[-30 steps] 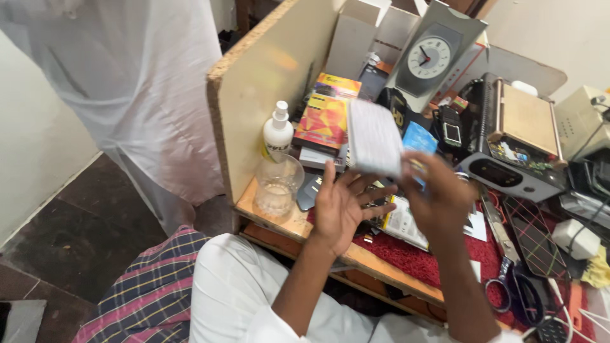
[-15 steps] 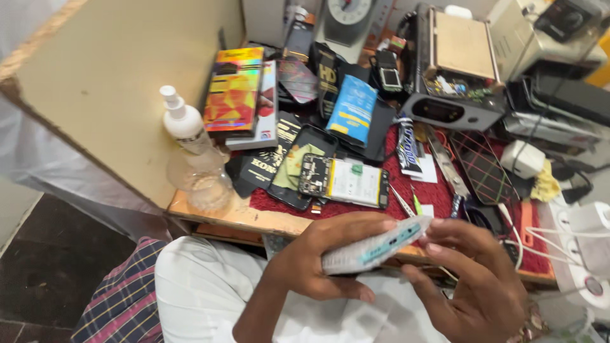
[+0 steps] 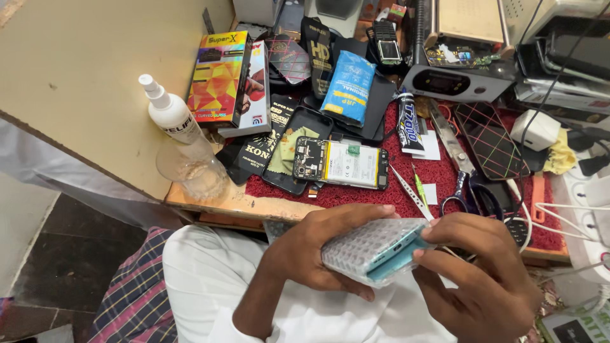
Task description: The person unpacks bubble-wrapped smartphones, removes the back covers, and inspects the internal components. They handle multiple phones and a battery, using a prying tool to open the devices and placing parts on the workbench.
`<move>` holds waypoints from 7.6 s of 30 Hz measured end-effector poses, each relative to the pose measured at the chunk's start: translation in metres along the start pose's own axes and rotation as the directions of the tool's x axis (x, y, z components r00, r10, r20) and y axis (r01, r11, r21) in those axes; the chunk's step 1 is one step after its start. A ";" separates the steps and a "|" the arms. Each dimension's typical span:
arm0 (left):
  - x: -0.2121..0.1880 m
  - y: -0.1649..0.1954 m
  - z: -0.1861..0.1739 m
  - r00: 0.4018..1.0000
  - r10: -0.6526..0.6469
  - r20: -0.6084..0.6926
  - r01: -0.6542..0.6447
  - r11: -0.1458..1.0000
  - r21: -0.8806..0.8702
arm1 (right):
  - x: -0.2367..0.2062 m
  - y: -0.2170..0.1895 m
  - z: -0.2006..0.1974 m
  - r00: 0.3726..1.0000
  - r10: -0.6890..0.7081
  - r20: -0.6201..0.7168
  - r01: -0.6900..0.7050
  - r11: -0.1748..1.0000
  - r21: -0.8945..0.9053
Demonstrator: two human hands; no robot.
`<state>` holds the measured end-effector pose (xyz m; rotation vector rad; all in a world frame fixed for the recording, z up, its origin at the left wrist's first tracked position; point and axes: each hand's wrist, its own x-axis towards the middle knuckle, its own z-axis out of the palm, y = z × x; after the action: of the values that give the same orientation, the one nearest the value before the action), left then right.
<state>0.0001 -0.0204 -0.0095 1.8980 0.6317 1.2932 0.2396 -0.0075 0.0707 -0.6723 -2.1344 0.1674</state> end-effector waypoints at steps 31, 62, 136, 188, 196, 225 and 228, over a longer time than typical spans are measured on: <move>0.025 0.025 -0.021 0.971 -0.065 0.230 -0.065 0.856 0.513 | -0.011 0.007 -0.002 0.997 -0.056 0.053 0.061 0.993 -0.098; 0.012 0.039 0.001 0.961 -0.145 0.237 -0.034 0.787 0.616 | -0.050 0.019 0.000 0.995 -0.089 0.039 0.092 0.992 -0.081; -0.182 -0.104 0.033 0.242 -0.483 -0.842 0.722 0.669 -0.176 | -0.211 0.078 0.178 0.393 0.520 0.758 -0.866 -0.069 0.496; -0.229 -0.072 -0.039 0.008 -0.284 -0.959 0.562 0.795 -0.230 | -0.219 0.063 0.161 0.395 0.846 0.357 -0.647 -0.019 0.762; -0.193 -0.076 -0.005 -0.164 -0.206 -0.965 0.500 0.826 -0.261 | -0.211 0.072 0.156 0.384 0.811 0.442 -0.470 -0.240 0.849; -0.137 -0.131 -0.046 0.643 -0.093 -0.760 0.714 0.431 0.552 | -0.153 0.144 0.241 0.234 0.871 0.432 -0.925 0.336 -0.177; -0.139 -0.116 -0.038 0.540 -0.264 -0.799 0.799 0.460 0.388 | -0.159 0.149 0.230 0.828 0.530 0.185 -0.541 0.841 0.016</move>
<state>-0.0861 -0.0414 -0.1723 1.4058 2.2901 1.2627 0.1960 0.0633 -0.2354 -1.2489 -2.0364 0.6231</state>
